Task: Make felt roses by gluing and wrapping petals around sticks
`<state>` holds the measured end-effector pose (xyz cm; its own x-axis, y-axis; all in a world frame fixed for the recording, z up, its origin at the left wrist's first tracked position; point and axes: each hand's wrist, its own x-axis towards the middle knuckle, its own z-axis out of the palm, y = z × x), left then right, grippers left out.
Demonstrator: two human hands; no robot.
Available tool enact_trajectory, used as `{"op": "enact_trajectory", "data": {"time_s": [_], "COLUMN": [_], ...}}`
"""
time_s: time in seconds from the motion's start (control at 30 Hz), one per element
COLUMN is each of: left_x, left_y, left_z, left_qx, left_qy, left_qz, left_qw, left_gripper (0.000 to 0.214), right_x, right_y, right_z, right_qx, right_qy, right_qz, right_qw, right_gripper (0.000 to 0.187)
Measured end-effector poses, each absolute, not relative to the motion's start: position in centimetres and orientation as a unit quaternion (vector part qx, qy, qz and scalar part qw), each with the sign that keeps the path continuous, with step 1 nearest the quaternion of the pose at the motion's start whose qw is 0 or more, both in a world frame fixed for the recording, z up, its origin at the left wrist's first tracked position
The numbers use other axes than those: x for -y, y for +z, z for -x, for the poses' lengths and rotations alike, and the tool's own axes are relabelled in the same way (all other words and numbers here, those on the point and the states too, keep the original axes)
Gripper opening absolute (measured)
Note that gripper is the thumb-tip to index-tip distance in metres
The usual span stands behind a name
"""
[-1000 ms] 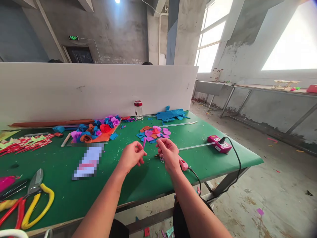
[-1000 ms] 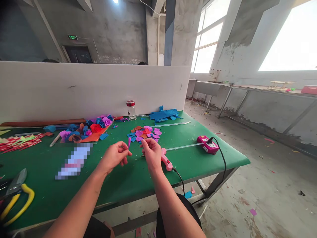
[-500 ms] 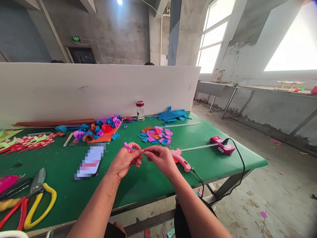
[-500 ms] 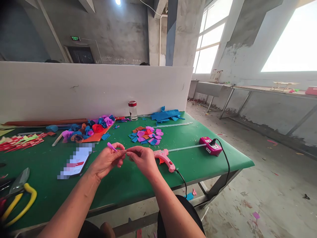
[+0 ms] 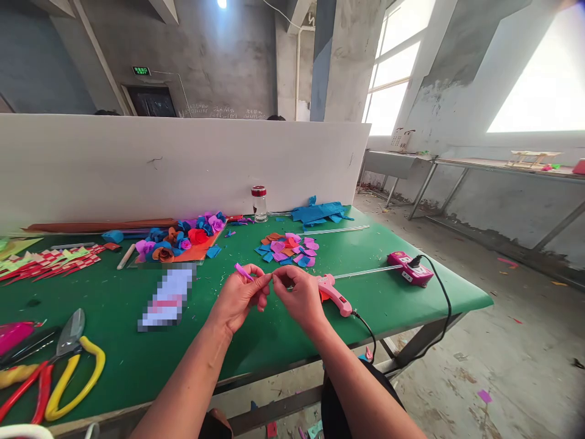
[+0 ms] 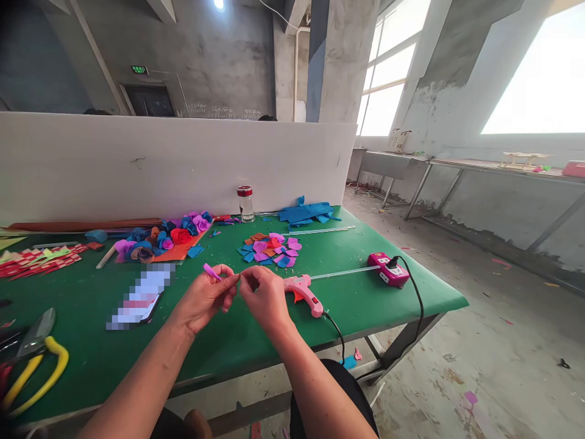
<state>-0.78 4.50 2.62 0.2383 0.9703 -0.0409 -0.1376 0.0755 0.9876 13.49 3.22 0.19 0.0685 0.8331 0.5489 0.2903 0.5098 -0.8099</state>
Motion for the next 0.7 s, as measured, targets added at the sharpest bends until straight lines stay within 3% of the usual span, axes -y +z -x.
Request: {"op": "enact_trajectory", "data": {"time_s": [0.27, 0.43, 0.57, 0.7], "left_x": [-5.1, -5.2, -5.2, -5.4], "left_y": [2.4, 2.3, 2.0, 1.5], "left_z": [1.4, 1.4, 1.1, 1.0], "left_qx": [-0.411, -0.432, -0.447, -0.451], "left_qy": [0.476, 0.488, 0.518, 0.546], "left_qz": [-0.463, -0.472, -0.492, -0.518], "left_qw": [0.625, 0.594, 0.539, 0.480], "left_gripper": [0.051, 0.050, 0.046, 0.041], "right_x": [-4.2, -3.7, -3.2, -3.1], "right_y": [-0.2, -0.1, 0.0, 0.0], "right_z": [-14.0, -14.0, -13.6, -12.7], "right_qx": [0.537, 0.547, 0.557, 0.475], "right_qy": [0.397, 0.398, 0.397, 0.498], "right_qz": [0.383, 0.394, 0.378, 0.378], "right_qw": [0.638, 0.622, 0.624, 0.620], "right_gripper": [0.021, 0.036, 0.023, 0.021]}}
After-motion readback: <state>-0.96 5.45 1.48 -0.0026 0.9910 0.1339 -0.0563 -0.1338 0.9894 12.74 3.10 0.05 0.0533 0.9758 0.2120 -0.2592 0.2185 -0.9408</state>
